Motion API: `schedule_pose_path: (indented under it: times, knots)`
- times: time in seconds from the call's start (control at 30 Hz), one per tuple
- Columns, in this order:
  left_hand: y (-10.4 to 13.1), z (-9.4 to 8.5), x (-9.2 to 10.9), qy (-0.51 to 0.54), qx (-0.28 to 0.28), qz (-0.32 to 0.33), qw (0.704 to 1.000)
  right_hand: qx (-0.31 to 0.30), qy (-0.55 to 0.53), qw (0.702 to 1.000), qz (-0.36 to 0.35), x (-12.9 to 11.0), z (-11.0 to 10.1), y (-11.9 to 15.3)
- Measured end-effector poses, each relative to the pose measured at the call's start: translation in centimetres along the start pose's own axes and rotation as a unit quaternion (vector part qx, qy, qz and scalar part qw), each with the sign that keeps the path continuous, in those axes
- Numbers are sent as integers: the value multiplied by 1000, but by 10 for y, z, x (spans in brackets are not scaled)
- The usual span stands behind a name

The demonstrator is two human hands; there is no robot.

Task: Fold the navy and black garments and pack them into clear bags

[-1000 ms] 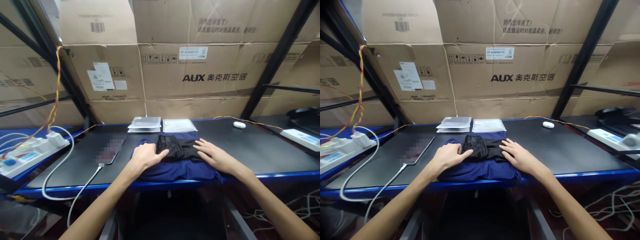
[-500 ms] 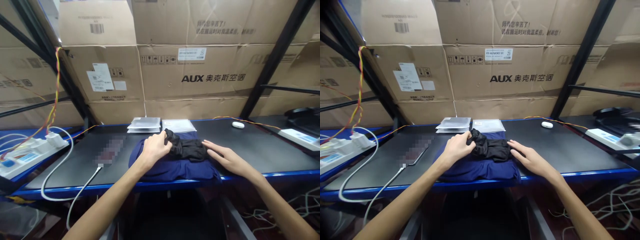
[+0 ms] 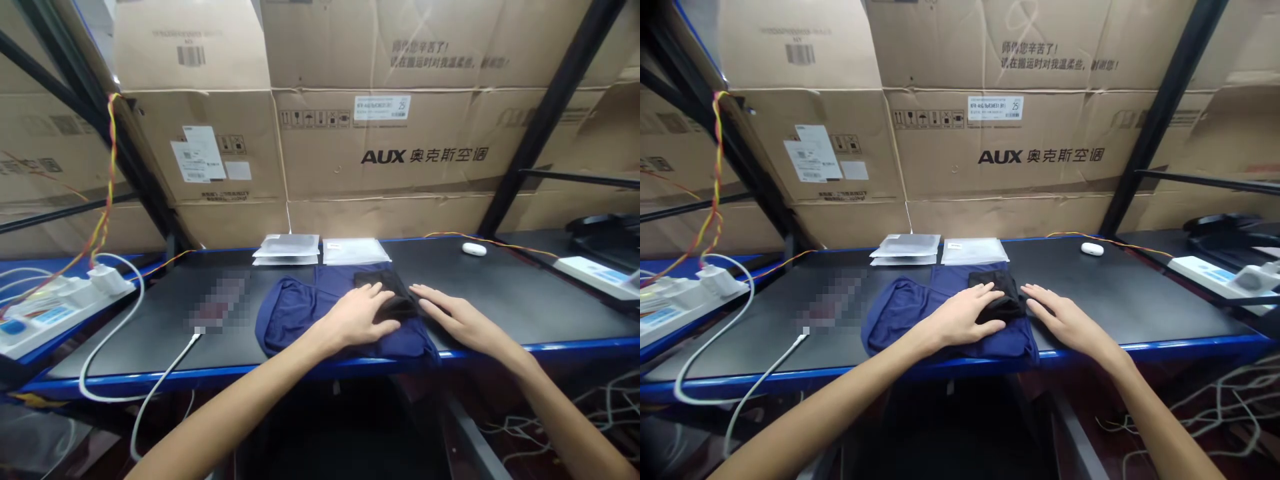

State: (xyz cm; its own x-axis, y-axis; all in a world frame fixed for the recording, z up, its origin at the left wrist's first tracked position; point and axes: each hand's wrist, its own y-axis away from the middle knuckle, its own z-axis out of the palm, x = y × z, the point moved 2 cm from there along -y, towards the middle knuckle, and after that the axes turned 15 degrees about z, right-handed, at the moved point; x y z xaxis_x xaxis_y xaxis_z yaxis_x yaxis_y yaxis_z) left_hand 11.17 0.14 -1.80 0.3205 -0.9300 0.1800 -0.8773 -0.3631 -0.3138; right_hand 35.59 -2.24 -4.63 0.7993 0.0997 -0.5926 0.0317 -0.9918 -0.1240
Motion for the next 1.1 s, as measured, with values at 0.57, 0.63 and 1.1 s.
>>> schedule_pose_path:
  times: [0.57, 0.63, 1.1]
  knots:
    - [107, -40, -71, 9, -87, -119, 989, -195, 71, 963, -172, -62, 15, -55]
    - [108, -39, -71, 7, -88, -117, 989, -191, 79, 962, -180, -60, 18, -55]
    - [44, -42, -118, -50, -82, -71, 993, -181, 81, 962, -187, -55, 22, -56]
